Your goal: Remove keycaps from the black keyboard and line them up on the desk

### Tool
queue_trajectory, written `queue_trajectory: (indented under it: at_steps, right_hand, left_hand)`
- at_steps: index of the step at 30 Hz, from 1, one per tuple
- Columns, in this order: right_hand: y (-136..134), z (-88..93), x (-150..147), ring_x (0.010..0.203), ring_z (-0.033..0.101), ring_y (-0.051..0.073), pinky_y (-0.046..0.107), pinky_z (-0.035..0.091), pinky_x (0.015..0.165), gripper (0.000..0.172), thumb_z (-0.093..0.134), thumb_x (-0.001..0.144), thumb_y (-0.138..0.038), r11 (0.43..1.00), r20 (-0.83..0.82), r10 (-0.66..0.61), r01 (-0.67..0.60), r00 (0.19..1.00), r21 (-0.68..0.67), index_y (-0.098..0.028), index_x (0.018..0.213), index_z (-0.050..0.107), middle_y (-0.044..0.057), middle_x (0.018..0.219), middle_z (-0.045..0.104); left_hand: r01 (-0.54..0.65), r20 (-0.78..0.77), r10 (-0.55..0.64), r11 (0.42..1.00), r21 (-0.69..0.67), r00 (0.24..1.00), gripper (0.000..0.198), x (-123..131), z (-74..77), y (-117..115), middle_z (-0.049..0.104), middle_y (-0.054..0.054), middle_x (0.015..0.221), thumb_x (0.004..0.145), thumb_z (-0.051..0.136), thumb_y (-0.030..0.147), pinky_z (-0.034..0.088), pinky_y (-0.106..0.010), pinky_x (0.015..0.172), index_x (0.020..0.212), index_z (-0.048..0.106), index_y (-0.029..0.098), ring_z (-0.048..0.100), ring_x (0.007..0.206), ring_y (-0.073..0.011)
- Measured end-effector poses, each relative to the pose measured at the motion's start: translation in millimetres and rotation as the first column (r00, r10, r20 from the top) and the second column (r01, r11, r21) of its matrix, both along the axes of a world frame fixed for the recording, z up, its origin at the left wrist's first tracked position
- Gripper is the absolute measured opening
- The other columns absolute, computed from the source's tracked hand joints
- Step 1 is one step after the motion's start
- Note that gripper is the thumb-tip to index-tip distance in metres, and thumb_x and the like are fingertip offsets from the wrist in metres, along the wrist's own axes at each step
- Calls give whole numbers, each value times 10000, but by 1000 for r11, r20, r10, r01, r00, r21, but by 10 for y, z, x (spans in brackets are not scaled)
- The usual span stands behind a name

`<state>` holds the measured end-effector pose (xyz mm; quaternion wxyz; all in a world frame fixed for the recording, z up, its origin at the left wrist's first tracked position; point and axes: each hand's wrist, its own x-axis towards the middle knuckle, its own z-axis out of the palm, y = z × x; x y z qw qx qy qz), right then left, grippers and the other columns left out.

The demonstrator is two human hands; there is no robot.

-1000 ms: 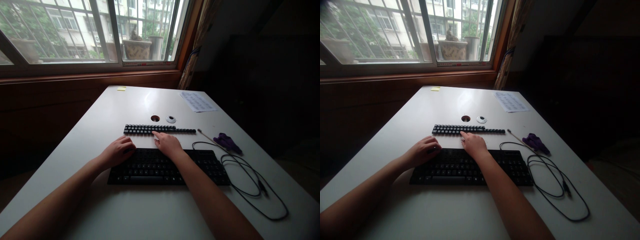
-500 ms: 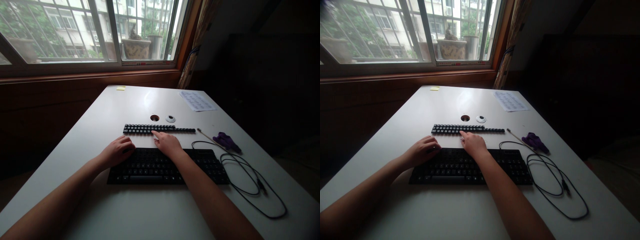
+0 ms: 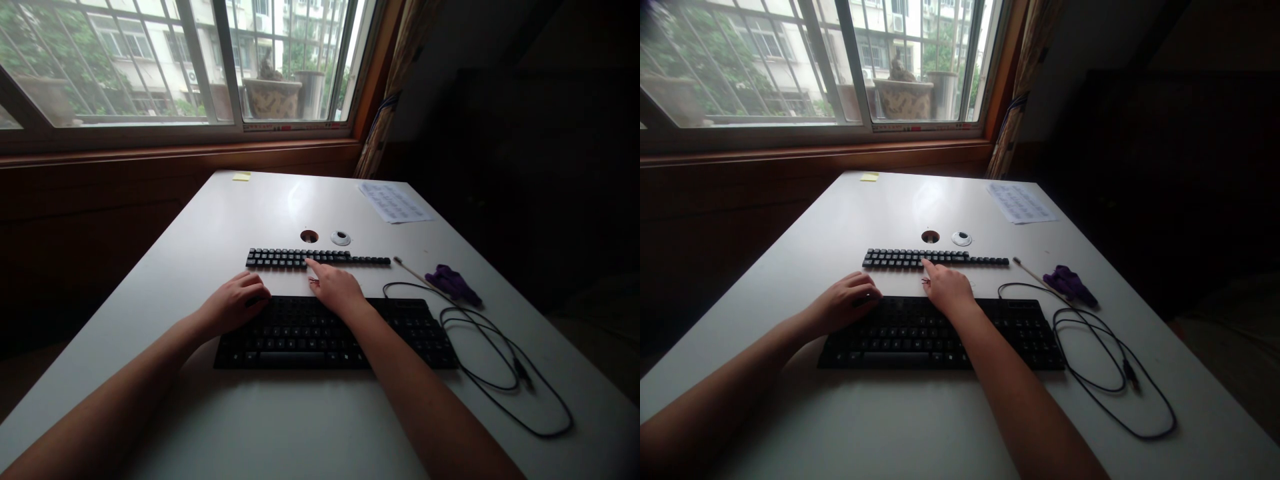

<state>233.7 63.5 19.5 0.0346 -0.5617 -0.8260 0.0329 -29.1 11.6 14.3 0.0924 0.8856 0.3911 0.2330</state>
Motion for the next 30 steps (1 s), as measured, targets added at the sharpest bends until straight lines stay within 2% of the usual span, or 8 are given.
queue_trajectory:
  at_steps: [12, 30]
  right_hand:
    - [28, -30, -8, 986, 648, 223, 332, 481, 823, 542, 468, 959, -334, 995, -47, 93, -95, 995, -39, -373, 1491, 368, 33, 1238, 653]
    - [73, -74, -24, 1012, 634, 230, 330, 459, 816, 575, 418, 977, -339, 990, -10, 123, -124, 992, -65, -380, 1534, 279, 40, 1291, 619]
  left_hand:
    - [5, 19, -5, 1000, 2, 1000, 123, 2, 0, -4, 620, -70, 908, 937, 537, 198, 492, -324, 773, 948, 660, 200, 561, 864, -198]
    - [7, 2, -7, 1000, -8, 1000, 106, -9, -6, 4, 609, -67, 924, 946, 535, 192, 474, -319, 791, 957, 641, 198, 550, 876, -200]
